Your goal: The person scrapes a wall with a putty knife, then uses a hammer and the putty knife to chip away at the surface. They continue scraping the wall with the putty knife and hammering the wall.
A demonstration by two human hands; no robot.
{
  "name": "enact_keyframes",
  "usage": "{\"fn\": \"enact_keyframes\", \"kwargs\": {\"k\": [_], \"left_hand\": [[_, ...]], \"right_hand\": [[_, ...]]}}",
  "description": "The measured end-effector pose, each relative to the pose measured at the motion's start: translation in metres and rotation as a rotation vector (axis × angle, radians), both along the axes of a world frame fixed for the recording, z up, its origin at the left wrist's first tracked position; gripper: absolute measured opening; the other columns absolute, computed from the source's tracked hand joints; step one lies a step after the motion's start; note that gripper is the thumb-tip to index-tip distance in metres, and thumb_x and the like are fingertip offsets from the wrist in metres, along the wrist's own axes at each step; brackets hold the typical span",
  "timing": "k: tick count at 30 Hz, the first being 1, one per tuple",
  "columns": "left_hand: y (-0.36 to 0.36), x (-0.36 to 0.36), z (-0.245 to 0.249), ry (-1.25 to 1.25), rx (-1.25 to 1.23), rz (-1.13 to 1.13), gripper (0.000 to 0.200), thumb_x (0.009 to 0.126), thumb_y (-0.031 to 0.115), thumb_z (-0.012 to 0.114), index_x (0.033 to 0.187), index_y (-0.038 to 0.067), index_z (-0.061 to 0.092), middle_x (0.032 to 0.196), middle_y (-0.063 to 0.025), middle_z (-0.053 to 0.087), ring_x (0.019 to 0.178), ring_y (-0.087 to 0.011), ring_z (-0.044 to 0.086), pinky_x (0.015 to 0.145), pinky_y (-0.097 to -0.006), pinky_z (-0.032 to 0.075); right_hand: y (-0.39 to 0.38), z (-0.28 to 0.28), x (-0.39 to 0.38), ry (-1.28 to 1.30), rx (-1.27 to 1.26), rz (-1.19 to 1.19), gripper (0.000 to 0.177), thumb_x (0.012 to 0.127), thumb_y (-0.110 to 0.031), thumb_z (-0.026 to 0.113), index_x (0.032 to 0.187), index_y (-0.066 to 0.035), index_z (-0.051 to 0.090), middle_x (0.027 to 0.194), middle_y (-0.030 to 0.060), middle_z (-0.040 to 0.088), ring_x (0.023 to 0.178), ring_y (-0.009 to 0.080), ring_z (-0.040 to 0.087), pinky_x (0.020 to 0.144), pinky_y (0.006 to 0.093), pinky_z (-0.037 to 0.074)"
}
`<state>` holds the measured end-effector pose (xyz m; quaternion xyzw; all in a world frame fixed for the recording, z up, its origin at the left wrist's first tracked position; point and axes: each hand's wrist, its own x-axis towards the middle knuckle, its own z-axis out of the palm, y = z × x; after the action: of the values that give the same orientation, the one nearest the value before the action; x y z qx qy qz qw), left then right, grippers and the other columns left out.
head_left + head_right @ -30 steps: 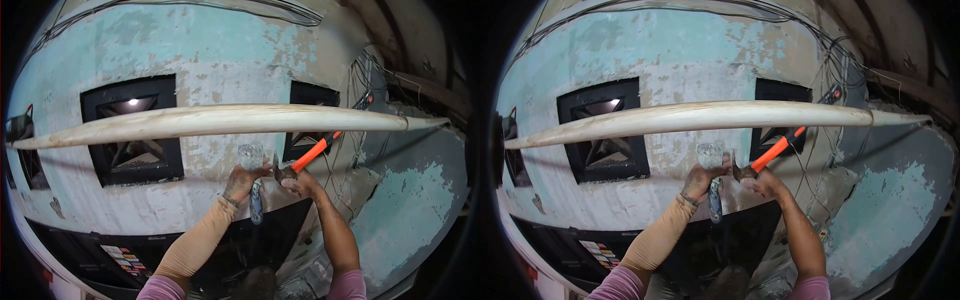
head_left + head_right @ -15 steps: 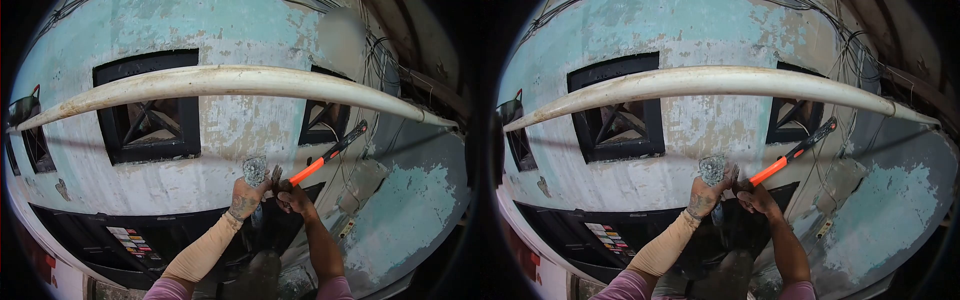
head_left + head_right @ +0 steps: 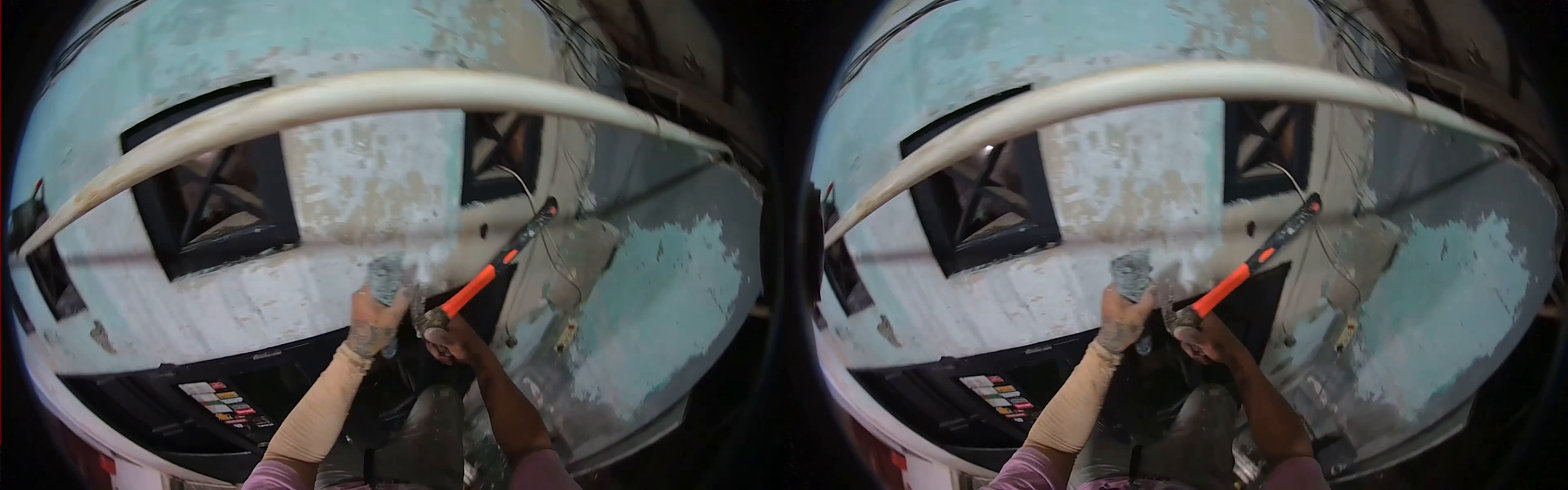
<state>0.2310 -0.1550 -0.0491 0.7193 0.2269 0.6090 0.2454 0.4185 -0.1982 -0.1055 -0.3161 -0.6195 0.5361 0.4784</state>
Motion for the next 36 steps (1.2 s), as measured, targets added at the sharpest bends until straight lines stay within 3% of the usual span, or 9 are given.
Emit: {"fn": "enact_keyframes", "kwargs": {"k": [10, 12, 14, 15, 16, 19, 22, 27, 36], "left_hand": [[-0.017, 0.023, -0.166, 0.155, -1.051, -0.458, 0.013, 0.081, 0.005, 0.065, 0.093, 0.002, 0.067, 0.077, -0.0042, 0.065, 0.064, -0.0162, 0.06, 0.057, -0.0314, 0.05], [-0.018, 0.054, -0.211, 0.234, -1.129, -0.476, 0.015, 0.08, 0.006, 0.066, 0.094, 0.0, 0.067, 0.076, -0.0054, 0.063, 0.063, -0.0169, 0.059, 0.054, -0.0335, 0.05], [-0.002, 0.09, -0.261, 0.608, -0.26, -0.449, 0.019, 0.083, 0.016, 0.067, 0.094, 0.0, 0.07, 0.08, -0.0093, 0.066, 0.072, -0.0207, 0.063, 0.063, -0.0369, 0.051], [-0.004, 0.127, -0.26, 0.485, -0.721, -0.488, 0.021, 0.084, 0.019, 0.066, 0.093, 0.001, 0.07, 0.081, -0.0103, 0.067, 0.075, -0.0215, 0.065, 0.065, -0.037, 0.051], [0.013, 0.163, -0.282, 0.39, -0.728, -0.55, 0.022, 0.083, 0.018, 0.068, 0.095, 0.0, 0.069, 0.082, -0.0096, 0.067, 0.077, -0.0213, 0.065, 0.064, -0.0357, 0.05], [0.012, 0.257, -0.237, -0.053, -0.937, -0.598, 0.03, 0.081, 0.014, 0.07, 0.106, -0.002, 0.064, 0.086, -0.0073, 0.065, 0.075, -0.0212, 0.065, 0.06, -0.0337, 0.049], [0.001, 0.281, -0.204, -0.036, -0.953, -0.597, 0.038, 0.079, 0.012, 0.071, 0.112, -0.002, 0.06, 0.09, -0.0065, 0.064, 0.071, -0.0206, 0.063, 0.056, -0.0327, 0.048], [-0.044, 0.209, -0.185, 0.053, -1.036, -0.728, 0.036, 0.082, 0.014, 0.07, 0.113, -0.002, 0.06, 0.097, -0.0087, 0.067, 0.068, -0.0151, 0.061, 0.053, -0.029, 0.046], [-0.026, 0.039, -0.188, 0.361, -1.103, -0.472, 0.039, 0.083, 0.016, 0.071, 0.114, -0.006, 0.06, 0.099, -0.0146, 0.07, 0.056, -0.012, 0.058, 0.045, -0.0254, 0.045]], "right_hand": [[-0.172, -0.171, 0.026, -0.189, -0.558, -0.391, 0.038, 0.089, -0.037, 0.07, 0.098, -0.006, 0.052, 0.063, 0.0003, 0.049, 0.046, 0.0097, 0.048, 0.04, 0.0266, 0.037], [-0.217, -0.166, 0.021, -0.164, -0.667, -0.458, 0.034, 0.091, -0.035, 0.066, 0.083, -0.004, 0.055, 0.057, 0.0008, 0.05, 0.041, 0.0102, 0.046, 0.038, 0.027, 0.035], [-0.252, -0.201, 0.017, -0.025, -0.737, -0.51, 0.037, 0.092, -0.036, 0.065, 0.076, -0.006, 0.053, 0.054, 0.0008, 0.049, 0.04, 0.0104, 0.046, 0.038, 0.0271, 0.035], [-0.269, -0.219, 0.017, 0.039, -0.768, -0.536, 0.039, 0.093, -0.037, 0.064, 0.073, -0.006, 0.052, 0.052, 0.0008, 0.049, 0.04, 0.0105, 0.046, 0.037, 0.0271, 0.035], [-0.287, -0.237, 0.02, 0.077, -0.775, -0.565, 0.035, 0.092, -0.036, 0.066, 0.079, -0.005, 0.054, 0.054, 0.0007, 0.049, 0.04, 0.0107, 0.046, 0.038, 0.0273, 0.035], [-0.324, -0.26, 0.029, 0.188, -0.752, -0.662, 0.032, 0.091, -0.034, 0.068, 0.089, -0.003, 0.059, 0.056, 0.0003, 0.05, 0.04, 0.0106, 0.046, 0.038, 0.0277, 0.036], [-0.343, -0.246, 0.044, 0.261, -0.709, -0.754, 0.031, 0.092, -0.033, 0.066, 0.085, -0.004, 0.059, 0.053, -0.0004, 0.049, 0.037, 0.0095, 0.044, 0.036, 0.028, 0.035], [-0.342, -0.244, 0.064, 0.141, -0.74, -0.79, 0.033, 0.093, -0.035, 0.065, 0.082, -0.004, 0.059, 0.052, -0.0001, 0.048, 0.036, 0.0091, 0.043, 0.035, 0.0277, 0.034], [-0.235, -0.194, 0.046, -0.161, -0.754, -0.207, 0.043, 0.093, -0.047, 0.062, 0.075, -0.009, 0.052, 0.053, -0.0024, 0.043, 0.04, 0.0079, 0.039, 0.037, 0.0278, 0.031]]}}
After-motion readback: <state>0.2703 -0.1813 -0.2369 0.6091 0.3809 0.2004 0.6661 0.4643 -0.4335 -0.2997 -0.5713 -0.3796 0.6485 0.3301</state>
